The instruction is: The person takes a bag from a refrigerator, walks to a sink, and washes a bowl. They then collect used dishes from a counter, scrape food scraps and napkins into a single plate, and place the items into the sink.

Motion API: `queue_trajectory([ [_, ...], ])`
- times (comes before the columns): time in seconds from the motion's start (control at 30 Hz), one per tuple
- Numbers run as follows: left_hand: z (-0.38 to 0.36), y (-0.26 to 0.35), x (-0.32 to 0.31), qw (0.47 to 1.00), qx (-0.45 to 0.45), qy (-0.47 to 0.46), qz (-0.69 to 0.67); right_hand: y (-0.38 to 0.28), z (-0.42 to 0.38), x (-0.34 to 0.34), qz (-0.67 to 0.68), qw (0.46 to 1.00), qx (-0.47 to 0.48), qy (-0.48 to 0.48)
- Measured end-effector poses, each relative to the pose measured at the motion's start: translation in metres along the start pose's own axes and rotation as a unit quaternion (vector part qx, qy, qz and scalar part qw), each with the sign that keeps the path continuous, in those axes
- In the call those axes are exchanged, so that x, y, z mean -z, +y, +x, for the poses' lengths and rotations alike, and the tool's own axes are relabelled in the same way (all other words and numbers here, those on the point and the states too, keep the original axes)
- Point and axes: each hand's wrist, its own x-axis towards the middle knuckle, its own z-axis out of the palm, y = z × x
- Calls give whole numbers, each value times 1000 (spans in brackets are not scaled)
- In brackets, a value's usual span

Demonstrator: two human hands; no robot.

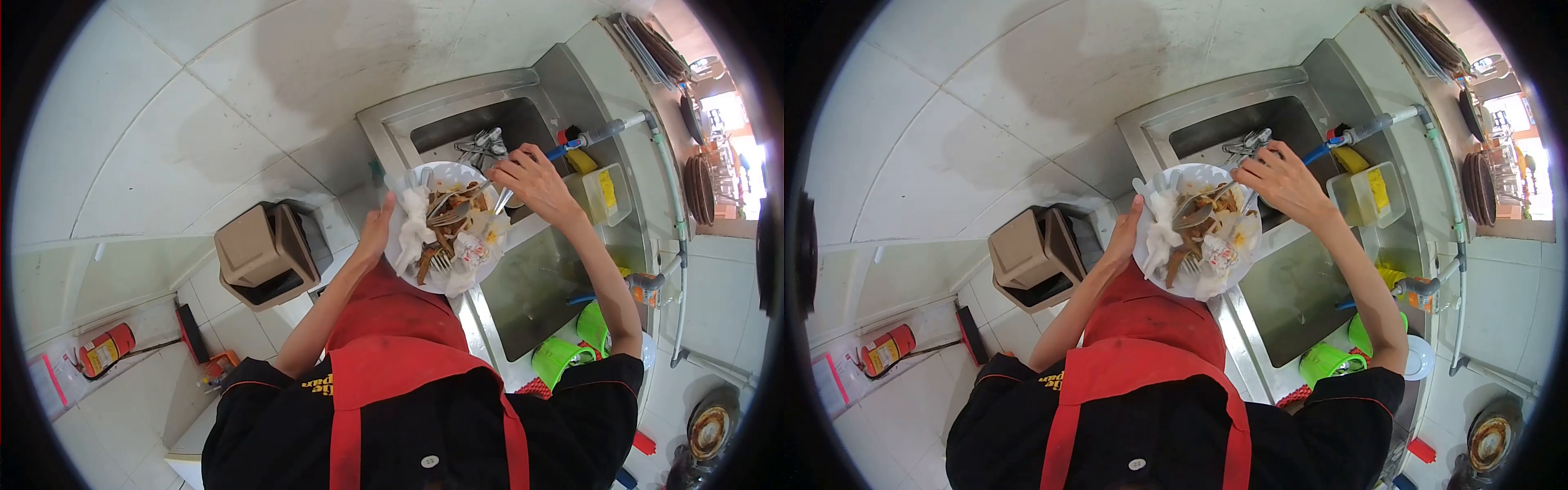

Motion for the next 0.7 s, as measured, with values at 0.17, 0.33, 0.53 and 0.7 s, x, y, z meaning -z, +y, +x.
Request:
queue_trajectory([
  [0.17,0,1,0,1000,11,-11,0,4,7,-2,42,998,26,-42],
  [0.33,-3,5,-5,999,6,-8,-39,0,11,13,162,972,-28,-166],
  [0.53,1,2,0,1000,12,-7,-6,9,7,7,237,953,-31,-184],
  [0.7,3,3,3,1000,0,-7,28,24,-3,-10,256,961,-10,-107],
])
